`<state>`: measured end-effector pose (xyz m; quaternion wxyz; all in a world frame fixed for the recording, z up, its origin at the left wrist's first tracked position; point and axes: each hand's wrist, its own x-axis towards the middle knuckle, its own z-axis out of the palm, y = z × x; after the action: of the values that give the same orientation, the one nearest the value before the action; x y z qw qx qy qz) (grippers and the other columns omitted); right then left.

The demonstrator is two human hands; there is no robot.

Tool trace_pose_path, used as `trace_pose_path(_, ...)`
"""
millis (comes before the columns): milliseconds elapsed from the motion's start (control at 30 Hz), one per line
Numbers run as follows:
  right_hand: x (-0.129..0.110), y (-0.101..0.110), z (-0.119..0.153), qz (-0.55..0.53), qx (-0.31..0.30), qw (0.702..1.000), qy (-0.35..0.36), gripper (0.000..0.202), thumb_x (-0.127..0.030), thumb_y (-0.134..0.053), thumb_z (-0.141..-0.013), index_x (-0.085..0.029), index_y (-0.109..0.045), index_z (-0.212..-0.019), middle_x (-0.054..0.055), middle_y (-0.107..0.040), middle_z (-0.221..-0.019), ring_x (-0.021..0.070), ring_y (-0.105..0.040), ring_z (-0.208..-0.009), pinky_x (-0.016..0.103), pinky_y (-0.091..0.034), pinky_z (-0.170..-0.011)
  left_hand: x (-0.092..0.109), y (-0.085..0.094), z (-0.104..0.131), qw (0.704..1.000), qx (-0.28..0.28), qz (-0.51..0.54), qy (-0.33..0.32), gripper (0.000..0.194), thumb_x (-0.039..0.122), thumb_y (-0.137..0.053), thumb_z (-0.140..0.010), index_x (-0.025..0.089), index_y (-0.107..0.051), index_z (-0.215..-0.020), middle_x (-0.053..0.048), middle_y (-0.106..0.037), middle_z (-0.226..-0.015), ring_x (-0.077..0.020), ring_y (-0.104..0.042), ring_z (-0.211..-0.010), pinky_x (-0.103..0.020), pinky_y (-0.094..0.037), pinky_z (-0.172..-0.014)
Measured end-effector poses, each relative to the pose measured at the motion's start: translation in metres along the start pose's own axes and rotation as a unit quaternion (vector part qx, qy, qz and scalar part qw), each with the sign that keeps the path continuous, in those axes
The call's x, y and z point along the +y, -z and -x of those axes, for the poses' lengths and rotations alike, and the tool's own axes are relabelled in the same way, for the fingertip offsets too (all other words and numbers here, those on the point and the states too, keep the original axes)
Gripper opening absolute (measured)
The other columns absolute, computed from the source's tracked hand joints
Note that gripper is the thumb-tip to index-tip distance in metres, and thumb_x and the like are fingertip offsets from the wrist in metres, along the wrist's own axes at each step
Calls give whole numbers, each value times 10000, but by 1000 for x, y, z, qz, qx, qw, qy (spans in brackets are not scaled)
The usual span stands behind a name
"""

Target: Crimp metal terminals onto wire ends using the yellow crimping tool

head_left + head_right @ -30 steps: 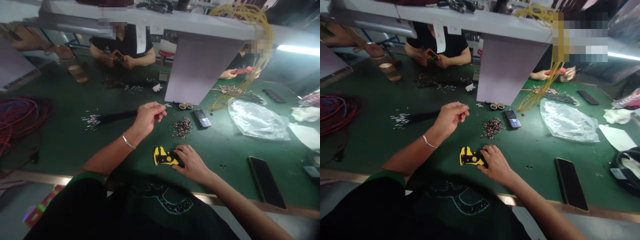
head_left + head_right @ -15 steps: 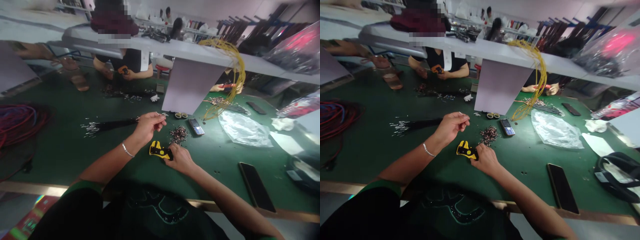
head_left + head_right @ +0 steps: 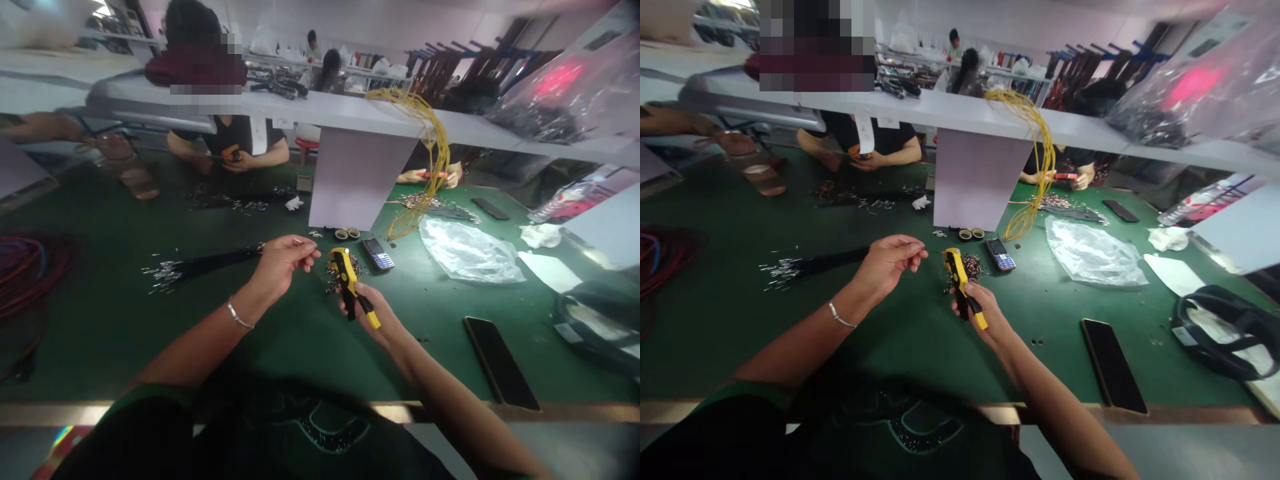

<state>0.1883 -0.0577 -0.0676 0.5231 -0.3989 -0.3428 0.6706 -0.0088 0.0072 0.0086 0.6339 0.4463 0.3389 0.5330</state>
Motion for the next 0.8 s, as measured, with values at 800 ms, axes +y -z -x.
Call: trace_pose_path(800,11,3,-2,34,-48,996,61,411,-121,-495,-556,-152,-682,-921,74,-675,-934,207,-601,-780,348,-487,-715,-26,-3,-6,998,22,-41,31,113,170,-737,-637,107,-688,-717,-86,-694,-660,-119,-568,-516,-270,-430,-487)
